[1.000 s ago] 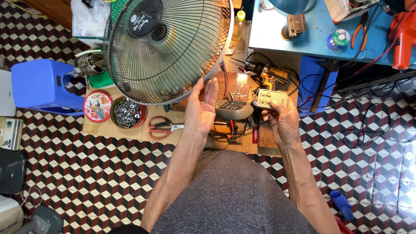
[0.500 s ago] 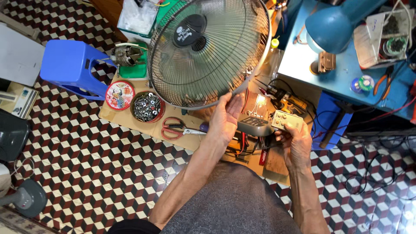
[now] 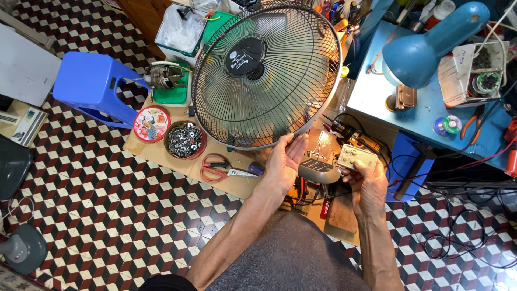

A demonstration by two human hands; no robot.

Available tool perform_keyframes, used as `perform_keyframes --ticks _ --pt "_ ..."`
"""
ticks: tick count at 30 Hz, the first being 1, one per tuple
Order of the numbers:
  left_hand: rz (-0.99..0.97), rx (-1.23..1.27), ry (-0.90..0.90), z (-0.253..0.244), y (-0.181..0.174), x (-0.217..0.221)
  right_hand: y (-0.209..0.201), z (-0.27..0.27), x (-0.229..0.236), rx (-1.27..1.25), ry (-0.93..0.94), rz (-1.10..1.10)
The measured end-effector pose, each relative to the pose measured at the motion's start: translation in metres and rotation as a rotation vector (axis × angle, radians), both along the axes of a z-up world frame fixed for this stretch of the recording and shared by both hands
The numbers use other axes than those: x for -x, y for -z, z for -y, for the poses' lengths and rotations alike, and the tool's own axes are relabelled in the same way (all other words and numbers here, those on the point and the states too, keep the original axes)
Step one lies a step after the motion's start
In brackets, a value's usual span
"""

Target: The person assembles a standing fan by attaching the front grille to the fan head, then tests the fan using a remote control. The person handles the fan grille, fan head, and remote control throughout the process.

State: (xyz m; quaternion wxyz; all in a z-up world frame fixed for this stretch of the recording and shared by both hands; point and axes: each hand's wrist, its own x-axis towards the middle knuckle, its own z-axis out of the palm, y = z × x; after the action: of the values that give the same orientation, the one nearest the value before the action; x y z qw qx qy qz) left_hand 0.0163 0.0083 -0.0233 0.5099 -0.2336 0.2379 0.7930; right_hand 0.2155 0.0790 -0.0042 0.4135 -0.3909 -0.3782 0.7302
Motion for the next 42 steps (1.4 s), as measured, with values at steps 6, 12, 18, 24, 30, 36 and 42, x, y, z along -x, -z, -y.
perform_keyframes --ticks 6,12,18,24,30,36,42 --pt "-0.007 0.06 0.003 0.004 -0.013 -0.001 -0.008 -0.002 0.002 -0.015 -0.003 0.051" --pt "-0.021 0.078 -0.001 0.003 -0.018 -0.002 -0.007 -0.007 0.004 0.014 0.007 0.077" --pt "-0.001 0.047 -0.004 0.002 -0.01 -0.002 0.003 -0.011 0.003 0.018 -0.01 0.048" --pt "-0.007 0.055 -0.003 0.001 -0.007 -0.002 0.005 -0.012 0.002 0.016 -0.024 0.049" --pt "-0.028 0.023 -0.007 0.001 -0.002 -0.001 0.006 -0.016 0.004 0.019 -0.022 0.061" --pt "-0.019 0.063 0.006 0.002 -0.003 0.001 0.003 -0.016 0.006 0.01 -0.026 0.098" --pt "-0.042 0.07 0.018 0.004 -0.006 0.001 -0.002 -0.012 0.007 0.002 -0.02 0.158"
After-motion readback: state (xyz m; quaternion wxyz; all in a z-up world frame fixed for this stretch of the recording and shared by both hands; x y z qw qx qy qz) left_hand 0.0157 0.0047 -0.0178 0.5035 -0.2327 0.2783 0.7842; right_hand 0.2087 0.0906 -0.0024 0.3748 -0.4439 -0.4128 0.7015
